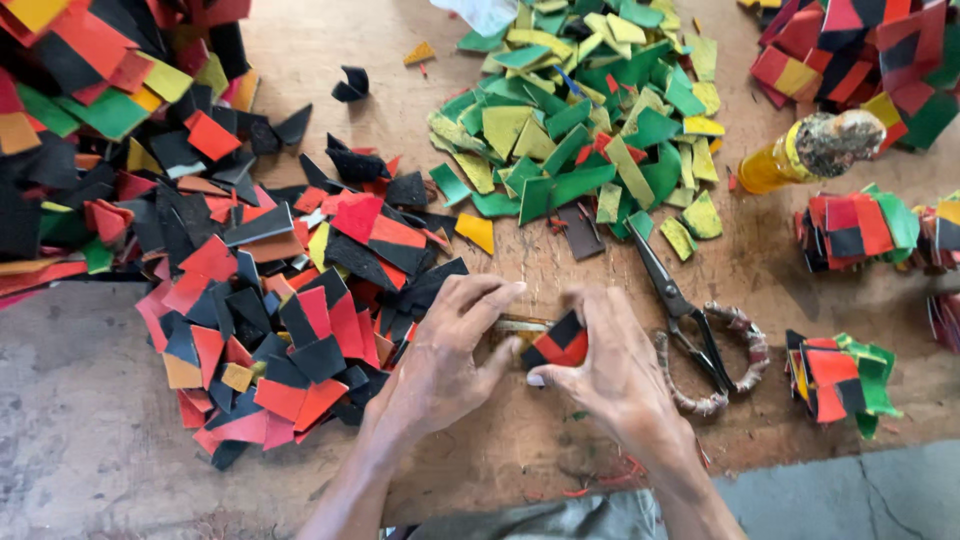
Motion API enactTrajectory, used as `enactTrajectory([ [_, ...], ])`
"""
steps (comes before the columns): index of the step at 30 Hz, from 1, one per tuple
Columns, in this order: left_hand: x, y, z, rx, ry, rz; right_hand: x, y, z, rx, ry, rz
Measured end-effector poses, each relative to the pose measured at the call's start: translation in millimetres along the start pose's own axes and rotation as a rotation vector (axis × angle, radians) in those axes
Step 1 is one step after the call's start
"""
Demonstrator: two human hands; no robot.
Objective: The person sits at a workbench covered with piles of colorful foam scraps and picks up small red, black, green and yellow pieces one at a time. They trim pieces with scissors and stack or fit the pieces together into small layered blocks, adding finished stacks to a growing pile on the table.
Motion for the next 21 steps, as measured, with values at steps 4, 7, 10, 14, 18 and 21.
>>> enactTrajectory([
  [4,-8,-15,5,-0.234,0.112,0.042,-1,-2,3,-0.027,0.02,0.204],
  [7,-18,-28,7,-0.402,0.156,0.046,-2,10,3,-0.136,-0.04,0.147],
  [10,-29,-34,6,-0.495,0.145,-0.045,3,21,-1,-0.373,-0.211,0.093],
  [14,-33,-39,8,-0.36,0.149,0.043,1,33,-3,-0.474,-0.438,-0.178],
  [18,-34,-37,10,-0.299,0.125,0.08,-15,33,49,-1.046,-0.061,-0.134],
  [21,-34,-32,9,-0.3,0.189,0.013,-11,31,99,-1.38,0.067,0.203],
])
Point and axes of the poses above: each hand's wrist, its own x-axis away from the middle knuckle, its own z-axis out of the back of the hand, y = z × x, the point moved 4 cm from there along -x, towards the middle knuckle, and after that the axes turned 11 degrees about -z, right-handed, at the moved point
